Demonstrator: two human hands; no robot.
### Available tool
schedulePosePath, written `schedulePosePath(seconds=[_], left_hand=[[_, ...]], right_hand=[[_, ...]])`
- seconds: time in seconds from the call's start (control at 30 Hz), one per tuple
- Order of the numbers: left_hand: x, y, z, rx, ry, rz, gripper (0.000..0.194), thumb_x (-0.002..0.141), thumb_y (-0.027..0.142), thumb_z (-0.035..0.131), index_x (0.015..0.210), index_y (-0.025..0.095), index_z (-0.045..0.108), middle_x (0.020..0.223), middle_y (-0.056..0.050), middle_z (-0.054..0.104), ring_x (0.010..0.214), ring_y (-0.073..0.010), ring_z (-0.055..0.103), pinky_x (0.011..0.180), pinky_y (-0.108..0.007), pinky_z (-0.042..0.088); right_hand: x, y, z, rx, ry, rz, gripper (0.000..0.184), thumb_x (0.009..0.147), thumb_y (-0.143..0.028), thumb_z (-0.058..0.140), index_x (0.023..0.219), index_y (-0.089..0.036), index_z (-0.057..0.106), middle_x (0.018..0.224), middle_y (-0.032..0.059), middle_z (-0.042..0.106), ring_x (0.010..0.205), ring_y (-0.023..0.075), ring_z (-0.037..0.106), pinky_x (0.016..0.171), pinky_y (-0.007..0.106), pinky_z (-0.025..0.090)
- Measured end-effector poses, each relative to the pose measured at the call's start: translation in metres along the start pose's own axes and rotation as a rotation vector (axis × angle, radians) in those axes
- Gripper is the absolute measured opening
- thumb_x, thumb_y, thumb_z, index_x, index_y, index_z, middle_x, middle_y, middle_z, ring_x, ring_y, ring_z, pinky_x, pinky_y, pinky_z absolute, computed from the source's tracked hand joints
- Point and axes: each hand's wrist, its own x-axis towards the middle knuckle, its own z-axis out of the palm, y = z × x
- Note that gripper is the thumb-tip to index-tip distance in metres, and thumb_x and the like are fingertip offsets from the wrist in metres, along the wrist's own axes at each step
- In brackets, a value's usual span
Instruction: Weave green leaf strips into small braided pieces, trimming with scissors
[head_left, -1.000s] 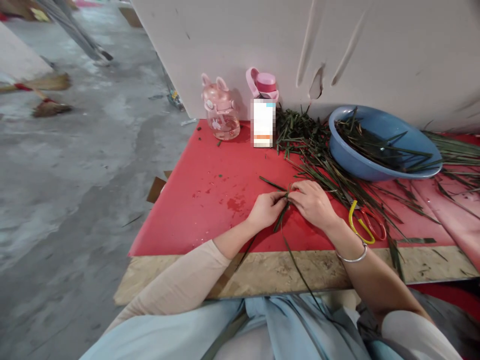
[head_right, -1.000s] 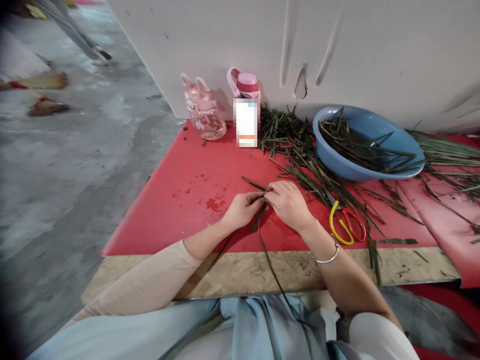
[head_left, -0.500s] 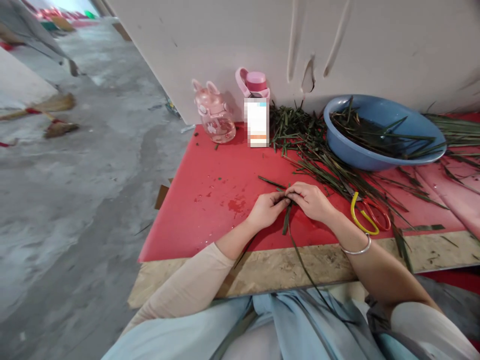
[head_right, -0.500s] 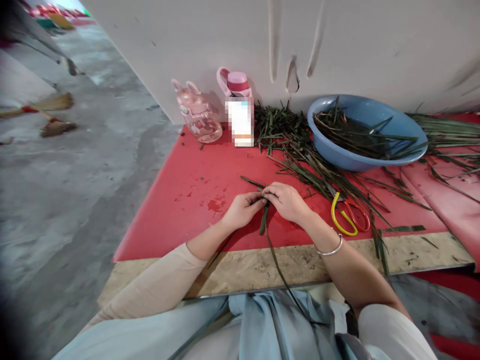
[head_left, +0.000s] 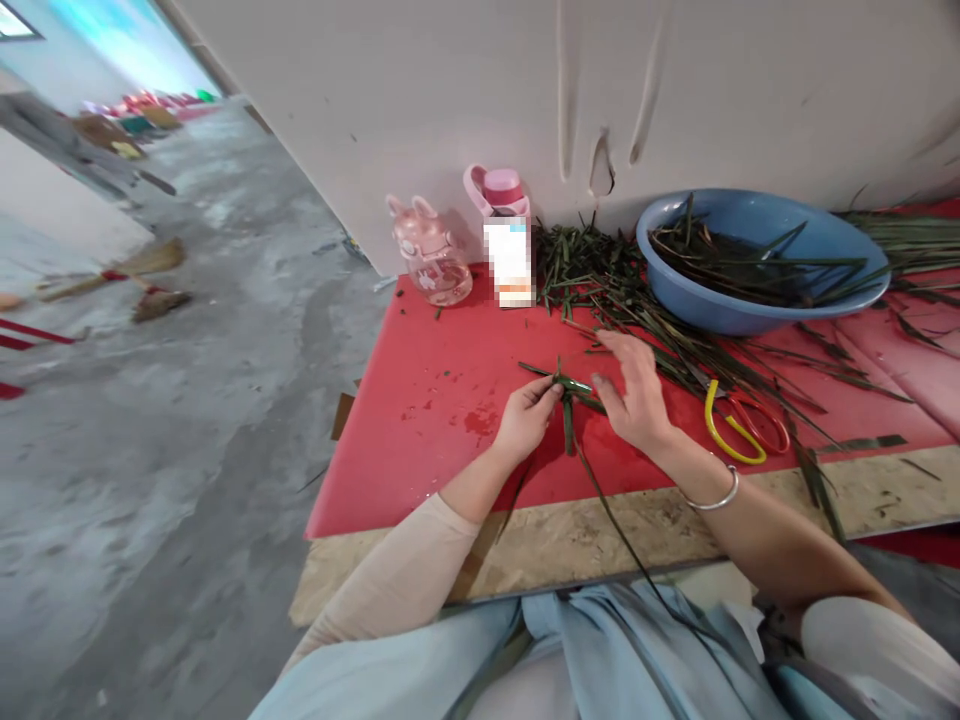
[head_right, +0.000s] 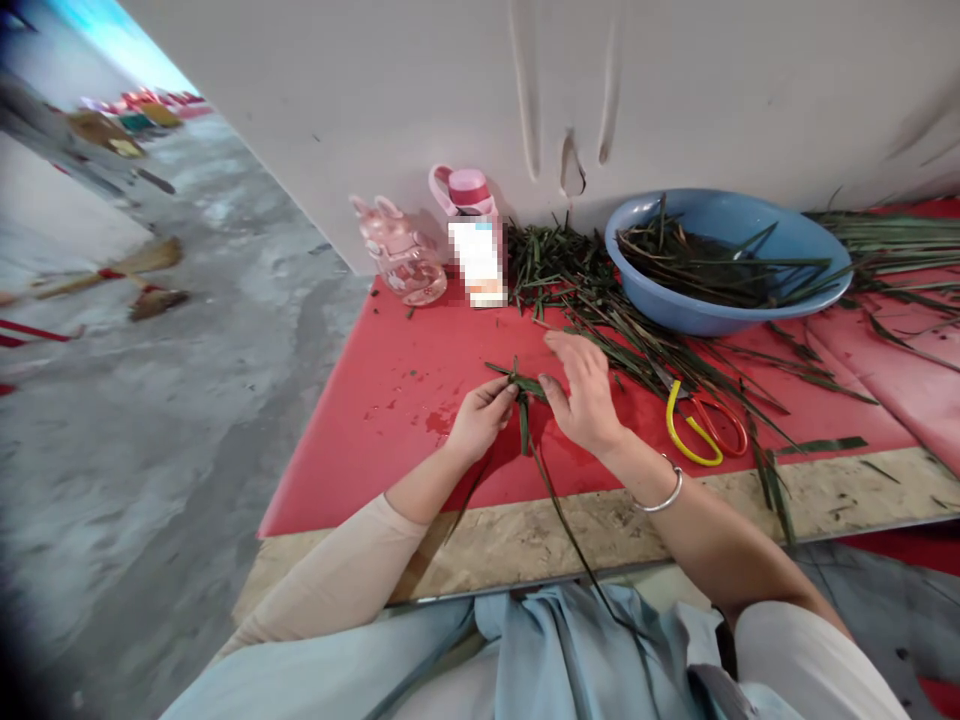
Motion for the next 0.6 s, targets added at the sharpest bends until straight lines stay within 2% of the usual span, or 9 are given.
schedulePosePath(seconds=[0.07,0.1,0.17,0.27,0.33,0.4,0.47,0.53,0.6], left_hand=[[0.001,-0.001,-0.002,-0.025,0.001,-0.020,0.037,0.073,0.043,0.068,0.095,0.014,0.069,0.059,0.001,0.060,0.039,-0.0031,0.032,0.038,-0.017,0.028],[0.002,-0.002,-0.002,-0.023,-0.012,-0.017,0.039,0.074,0.045,0.067,0.098,0.014,0.068,0.058,0.002,0.059,0.039,-0.0027,0.030,0.037,-0.017,0.026],[0.001,-0.003,-0.002,-0.009,-0.001,0.006,0.042,0.073,0.045,0.067,0.102,0.014,0.068,0.058,0.002,0.059,0.041,-0.0034,0.035,0.041,-0.017,0.031],[-0.001,-0.002,0.001,0.058,-0.036,0.087,0.040,0.072,0.043,0.069,0.100,0.015,0.070,0.071,-0.002,0.067,0.062,-0.0091,0.055,0.064,-0.021,0.046],[-0.002,-0.001,0.003,0.098,-0.081,0.128,0.036,0.073,0.041,0.068,0.098,0.014,0.071,0.087,-0.006,0.071,0.081,-0.0140,0.061,0.081,-0.026,0.047],[-0.004,0.001,0.005,0.124,-0.104,0.134,0.036,0.074,0.041,0.068,0.099,0.014,0.071,0.094,-0.007,0.071,0.089,-0.0164,0.061,0.087,-0.029,0.046],[-0.006,0.002,0.007,0.123,-0.098,0.104,0.038,0.073,0.041,0.069,0.100,0.014,0.071,0.091,-0.007,0.072,0.085,-0.0157,0.061,0.082,-0.028,0.047],[-0.009,0.004,0.009,0.071,-0.091,0.039,0.041,0.072,0.043,0.070,0.101,0.014,0.070,0.078,-0.005,0.070,0.070,-0.0119,0.059,0.067,-0.023,0.047],[-0.012,0.005,0.012,-0.026,-0.094,-0.049,0.045,0.070,0.045,0.071,0.101,0.013,0.069,0.063,-0.002,0.065,0.051,-0.0065,0.049,0.050,-0.019,0.038]], right_hand=[[-0.001,-0.001,-0.005,-0.033,0.105,-0.035,0.024,0.086,-0.033,0.052,0.103,-0.018,0.059,0.102,0.0124,0.063,0.105,0.0256,0.054,0.095,0.043,0.038],[-0.001,-0.001,-0.006,-0.028,0.094,-0.035,0.018,0.086,-0.034,0.052,0.091,-0.018,0.060,0.093,0.0110,0.064,0.097,0.0244,0.056,0.091,0.041,0.039],[-0.001,0.000,-0.004,0.018,-0.016,0.024,0.021,0.087,-0.036,0.051,0.078,-0.019,0.058,0.079,0.0077,0.062,0.084,0.0211,0.057,0.083,0.036,0.042],[0.001,0.003,0.007,0.162,-0.228,0.255,0.027,0.086,-0.043,0.052,0.087,-0.018,0.059,0.084,0.0061,0.064,0.079,0.0178,0.058,0.072,0.030,0.043],[0.003,0.004,0.015,0.283,-0.368,0.392,0.032,0.085,-0.047,0.052,0.090,-0.017,0.060,0.081,0.0040,0.064,0.072,0.0155,0.057,0.065,0.027,0.042],[0.003,0.005,0.020,0.366,-0.462,0.480,0.032,0.084,-0.047,0.052,0.082,-0.017,0.060,0.068,0.0001,0.059,0.061,0.0127,0.051,0.058,0.025,0.038],[0.004,0.006,0.021,0.405,-0.476,0.503,0.031,0.083,-0.045,0.053,0.073,-0.016,0.059,0.059,-0.0026,0.052,0.055,0.0109,0.044,0.054,0.024,0.034],[0.006,0.008,0.018,0.449,-0.464,0.469,0.029,0.082,-0.042,0.056,0.070,-0.016,0.058,0.059,-0.0032,0.050,0.057,0.0104,0.042,0.056,0.024,0.033],[0.008,0.012,0.014,0.534,-0.476,0.423,0.027,0.081,-0.041,0.057,0.070,-0.016,0.058,0.062,-0.0028,0.051,0.061,0.0105,0.044,0.060,0.023,0.035]])
